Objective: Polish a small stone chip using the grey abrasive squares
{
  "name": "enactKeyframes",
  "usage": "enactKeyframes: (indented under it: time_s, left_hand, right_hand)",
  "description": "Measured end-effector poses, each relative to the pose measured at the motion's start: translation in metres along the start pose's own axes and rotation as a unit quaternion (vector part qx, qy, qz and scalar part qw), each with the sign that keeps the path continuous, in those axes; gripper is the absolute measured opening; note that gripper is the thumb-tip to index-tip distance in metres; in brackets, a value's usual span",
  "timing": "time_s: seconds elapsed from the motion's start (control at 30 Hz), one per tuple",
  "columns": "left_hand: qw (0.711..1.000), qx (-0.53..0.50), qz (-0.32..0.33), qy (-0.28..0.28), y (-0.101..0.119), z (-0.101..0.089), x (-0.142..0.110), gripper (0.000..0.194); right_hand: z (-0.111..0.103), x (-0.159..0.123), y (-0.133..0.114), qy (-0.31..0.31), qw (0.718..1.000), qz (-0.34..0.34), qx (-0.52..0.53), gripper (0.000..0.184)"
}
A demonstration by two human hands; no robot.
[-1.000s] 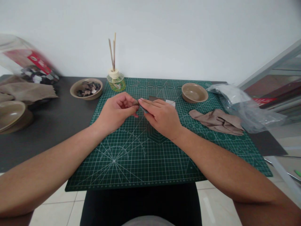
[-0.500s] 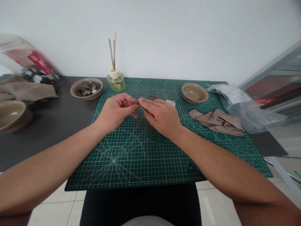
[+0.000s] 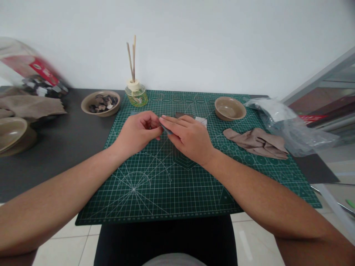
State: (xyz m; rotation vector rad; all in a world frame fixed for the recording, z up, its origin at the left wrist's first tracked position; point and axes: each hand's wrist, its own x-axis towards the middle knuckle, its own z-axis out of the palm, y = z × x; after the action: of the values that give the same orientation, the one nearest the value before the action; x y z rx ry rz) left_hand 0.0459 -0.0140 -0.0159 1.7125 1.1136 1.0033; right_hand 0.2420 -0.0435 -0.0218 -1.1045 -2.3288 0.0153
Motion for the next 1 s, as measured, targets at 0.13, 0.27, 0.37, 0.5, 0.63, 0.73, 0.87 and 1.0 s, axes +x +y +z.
enactKeyframes:
  time_s: [0.13,0.27,0.37,0.5,0.63,0.73,0.87,1.0]
  left_hand:
    - [0.999,-0.025,-0.022,-0.002,-0.0030,0.0002,0.0010,0.014]
    - [0.994,-0.098,-0.047,0.012,-0.0061,0.0019,0.0028,0.014]
    - [0.991,-0.127,-0.051,0.008,-0.0075,0.0025,0.0035,0.015]
    - [0.989,-0.134,-0.065,-0.015,-0.0064,0.0021,0.0034,0.012]
    - [0.988,-0.122,-0.094,-0.031,-0.0039,0.0020,0.0034,0.011]
    - [0.987,-0.117,-0.104,-0.039,-0.0027,0.0029,0.0029,0.010]
    - [0.985,-0.128,-0.106,-0.036,-0.0023,0.0044,0.0014,0.010]
    - [0.986,-0.127,-0.103,-0.036,-0.0028,0.0044,0.0007,0.011]
  right_hand:
    - [0.0010,-0.0003,-0.0003,0.007,1.000,-0.002,-0.005,0.041]
    - [-0.0001,-0.0002,0.0013,0.014,1.000,0.013,-0.010,0.039]
    - [-0.0007,0.0003,0.0021,0.018,0.999,0.022,-0.013,0.034]
    - [0.0010,0.0009,0.0021,0.022,0.999,0.024,-0.013,0.028]
    - [0.0031,0.0014,0.0030,0.011,0.999,0.023,-0.028,0.021]
    - [0.0020,0.0020,0.0039,-0.008,0.998,0.024,-0.054,0.018]
    - [-0.0018,0.0027,0.0035,-0.026,0.997,0.021,-0.076,0.017]
    - [-0.0032,0.0025,0.0016,-0.022,0.995,0.022,-0.099,0.018]
